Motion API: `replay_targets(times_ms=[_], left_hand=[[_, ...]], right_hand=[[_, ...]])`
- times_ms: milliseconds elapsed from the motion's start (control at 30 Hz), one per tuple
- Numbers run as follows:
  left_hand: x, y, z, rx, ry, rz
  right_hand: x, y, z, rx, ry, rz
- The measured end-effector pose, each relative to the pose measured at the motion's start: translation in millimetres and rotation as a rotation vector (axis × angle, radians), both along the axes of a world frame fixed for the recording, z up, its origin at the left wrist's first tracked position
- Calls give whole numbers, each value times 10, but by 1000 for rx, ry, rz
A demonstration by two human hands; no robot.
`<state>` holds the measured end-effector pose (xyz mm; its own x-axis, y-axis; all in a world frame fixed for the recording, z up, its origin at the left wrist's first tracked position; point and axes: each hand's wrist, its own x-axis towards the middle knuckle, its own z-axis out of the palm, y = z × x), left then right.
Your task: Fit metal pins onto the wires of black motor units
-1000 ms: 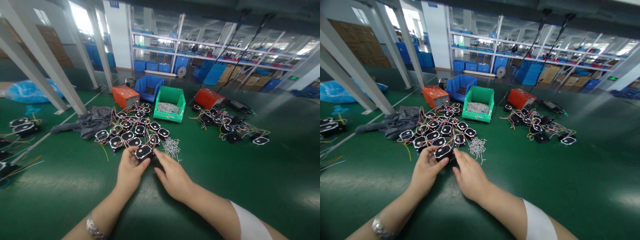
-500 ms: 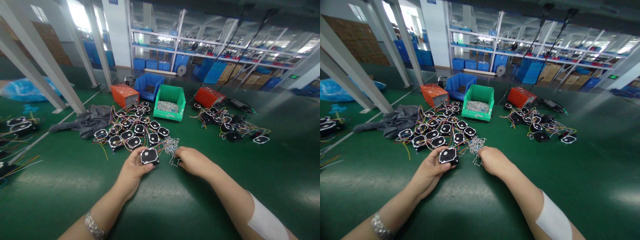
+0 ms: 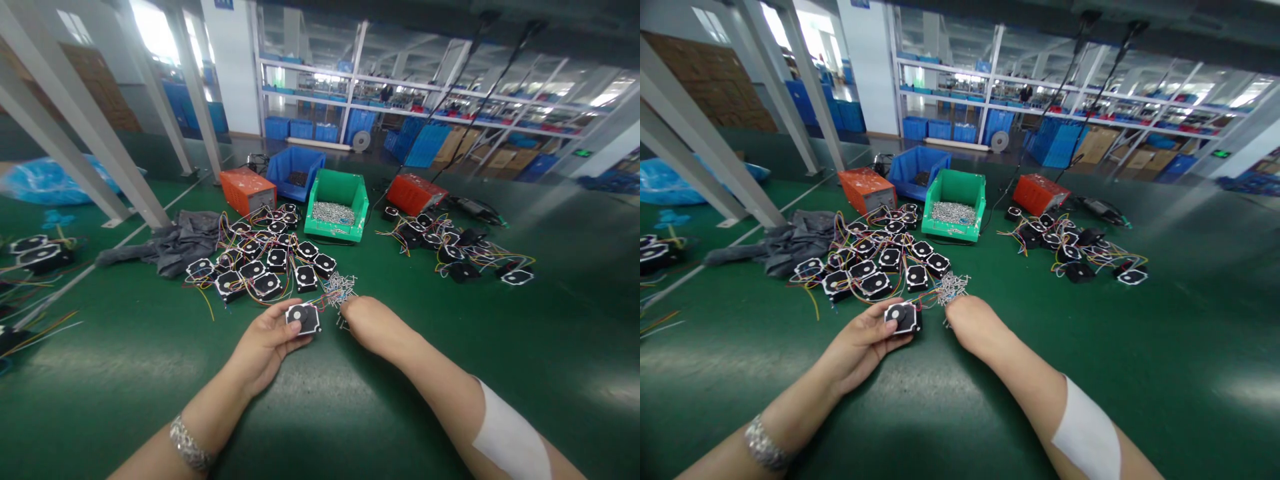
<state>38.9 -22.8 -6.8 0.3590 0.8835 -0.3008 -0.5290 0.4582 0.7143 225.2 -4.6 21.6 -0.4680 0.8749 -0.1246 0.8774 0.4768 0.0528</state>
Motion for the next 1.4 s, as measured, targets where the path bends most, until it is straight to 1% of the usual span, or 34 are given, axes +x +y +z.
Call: replay_targets(times_ms=[67,100,167,233,300,367,433,533,667,800,867,933,1000,1133,1200,1267,1333,1400], left_hand=[[-6,3,5,-6,-2,7],[-8,5,6,-8,-3,8],[-10,5,6,-10,-2,11],[-10,3,6,-11,-4,9],[-8,-3,8,-11,-11,-6],[-8,-10,11,-10,-14,-29],[-10,-16,13,-4,-13,-44],[-13,-20,13,13,-18,-65],[-5,-25,13,48,-9,-87],[5,-37,12,80,14,-104],[6,-41,7,90,27,-108],[3,-42,0,95,37,-107],[0,-39,-7,100,46,-110],[-1,-37,-7,110,55,-126],[2,-41,1,110,50,-136],[6,-45,9,104,38,-135],[6,-46,14,89,20,-126],[4,-40,15,74,5,-105]], right_hand=[[-3,4,11,-28,114,-23],[-9,2,26,-58,208,-42],[-37,-16,65,-167,469,-98],[-85,-45,98,-287,776,-170],[-140,-72,103,-348,1025,-235],[-182,-84,78,-339,1164,-279],[-198,-80,40,-325,1223,-302],[-178,-56,0,-350,1243,-313],[-125,-20,13,-416,1243,-303],[-78,10,49,-592,1273,-217],[-58,19,58,-645,1265,-170],[-44,20,66,-630,1238,-142],[-37,15,83,-569,1180,-123],[-45,-3,150,-421,978,-47],[-49,-9,190,-383,911,-6],[-36,-12,226,-378,882,-13],[6,-10,260,-405,864,-67],[77,-4,294,-512,871,-109]])
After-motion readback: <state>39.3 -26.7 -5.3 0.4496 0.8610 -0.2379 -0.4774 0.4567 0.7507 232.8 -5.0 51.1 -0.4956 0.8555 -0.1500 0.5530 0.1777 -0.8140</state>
